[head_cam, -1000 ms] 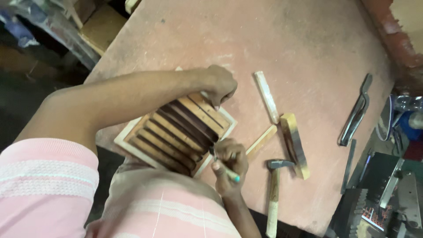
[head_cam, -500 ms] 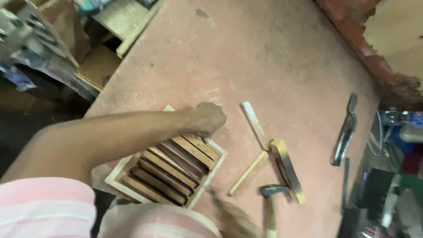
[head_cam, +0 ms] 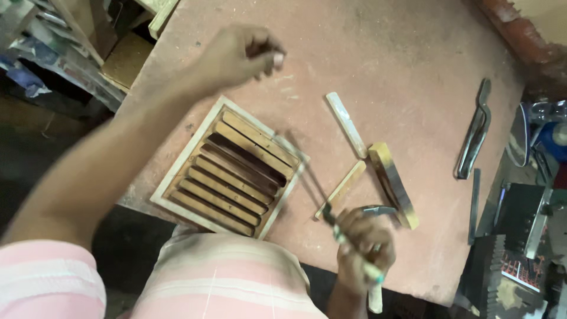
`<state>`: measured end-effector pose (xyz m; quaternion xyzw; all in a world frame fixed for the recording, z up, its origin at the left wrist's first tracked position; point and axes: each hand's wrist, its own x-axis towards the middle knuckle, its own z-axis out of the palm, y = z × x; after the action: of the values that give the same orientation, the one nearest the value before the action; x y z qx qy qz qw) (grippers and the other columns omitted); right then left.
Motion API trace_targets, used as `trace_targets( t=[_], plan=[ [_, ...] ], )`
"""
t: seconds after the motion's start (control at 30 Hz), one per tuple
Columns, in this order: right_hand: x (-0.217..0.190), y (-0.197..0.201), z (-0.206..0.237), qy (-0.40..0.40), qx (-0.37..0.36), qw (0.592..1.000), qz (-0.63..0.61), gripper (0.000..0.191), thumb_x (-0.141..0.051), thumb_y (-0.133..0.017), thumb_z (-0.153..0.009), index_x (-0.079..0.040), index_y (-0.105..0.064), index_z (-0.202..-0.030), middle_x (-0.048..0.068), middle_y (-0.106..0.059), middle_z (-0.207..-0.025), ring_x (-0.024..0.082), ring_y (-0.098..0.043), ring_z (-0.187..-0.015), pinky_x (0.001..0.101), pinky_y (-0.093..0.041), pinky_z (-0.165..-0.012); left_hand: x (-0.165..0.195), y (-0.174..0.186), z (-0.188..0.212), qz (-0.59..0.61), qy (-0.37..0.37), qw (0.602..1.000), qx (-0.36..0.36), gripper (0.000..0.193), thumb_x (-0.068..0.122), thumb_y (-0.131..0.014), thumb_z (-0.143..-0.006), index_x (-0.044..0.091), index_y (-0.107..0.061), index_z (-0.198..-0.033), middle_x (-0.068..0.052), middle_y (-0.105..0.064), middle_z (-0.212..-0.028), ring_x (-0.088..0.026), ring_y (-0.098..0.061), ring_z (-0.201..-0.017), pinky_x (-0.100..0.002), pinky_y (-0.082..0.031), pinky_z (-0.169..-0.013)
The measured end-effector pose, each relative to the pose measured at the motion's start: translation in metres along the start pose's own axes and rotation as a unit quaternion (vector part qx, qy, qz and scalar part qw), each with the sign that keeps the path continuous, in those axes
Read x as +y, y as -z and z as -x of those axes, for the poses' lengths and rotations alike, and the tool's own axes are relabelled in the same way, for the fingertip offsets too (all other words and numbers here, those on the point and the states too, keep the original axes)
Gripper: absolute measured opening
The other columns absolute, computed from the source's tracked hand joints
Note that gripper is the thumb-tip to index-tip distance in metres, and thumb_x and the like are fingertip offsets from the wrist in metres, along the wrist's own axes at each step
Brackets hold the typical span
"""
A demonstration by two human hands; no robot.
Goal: The person places wooden slats into a square wooden frame on the workbench, taps them into place with a hammer, and sands the slats with a sanding block, repeating the fitting and hammering across the slats.
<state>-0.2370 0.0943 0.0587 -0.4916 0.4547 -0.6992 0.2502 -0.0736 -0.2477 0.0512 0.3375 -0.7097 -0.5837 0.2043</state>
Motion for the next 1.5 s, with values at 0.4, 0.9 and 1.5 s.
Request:
trace_targets(
  t=[0.4, 0.9, 1.5],
  plan=[
    [0.068, 0.009, -0.056, -0.070, 0.126, 0.970, -0.195, 0.034, -0.003, -0.056, -0.088, -0.010, -0.047, -0.120, 0.027, -0.056, -0.144, 0.040, -0.062, -0.126, 0.0587, -0.052, -0.109, -0.046, -0.093, 0.146, -0.360, -0.226, 0.895, 0.134, 0.024, 0.008, -0.064, -0.091, 0.001, -0.071, -0.113, -0.017, -0.071, -0.119, -0.037, -0.061, -0.121, -0.050, -0.045, -0.105],
    [0.064, -0.041, -0.022, -0.072, -0.005, 0.987, -0.144, 0.044, 0.005, -0.047, -0.076, -0.002, -0.046, -0.119, 0.030, -0.058, -0.130, 0.037, -0.063, -0.114, 0.0516, -0.053, -0.103, -0.051, -0.145, 0.183, -0.329, -0.328, 0.885, -0.033, 0.028, 0.017, -0.064, -0.081, -0.004, -0.073, -0.097, -0.017, -0.069, -0.113, -0.033, -0.061, -0.112, -0.043, -0.047, -0.102],
    [-0.043, -0.003, -0.145, 0.124, 0.022, 0.992, -0.007, 0.013, 0.002, -0.058, -0.103, -0.004, -0.049, -0.111, 0.011, -0.048, -0.088, 0.018, -0.041, -0.068, 0.0329, -0.035, -0.060, -0.068, -0.153, 0.181, -0.369, -0.323, 0.870, -0.053, 0.029, 0.017, -0.062, -0.078, -0.009, -0.070, -0.087, -0.020, -0.064, -0.102, -0.035, -0.060, -0.105, -0.046, -0.047, -0.099]
  ],
)
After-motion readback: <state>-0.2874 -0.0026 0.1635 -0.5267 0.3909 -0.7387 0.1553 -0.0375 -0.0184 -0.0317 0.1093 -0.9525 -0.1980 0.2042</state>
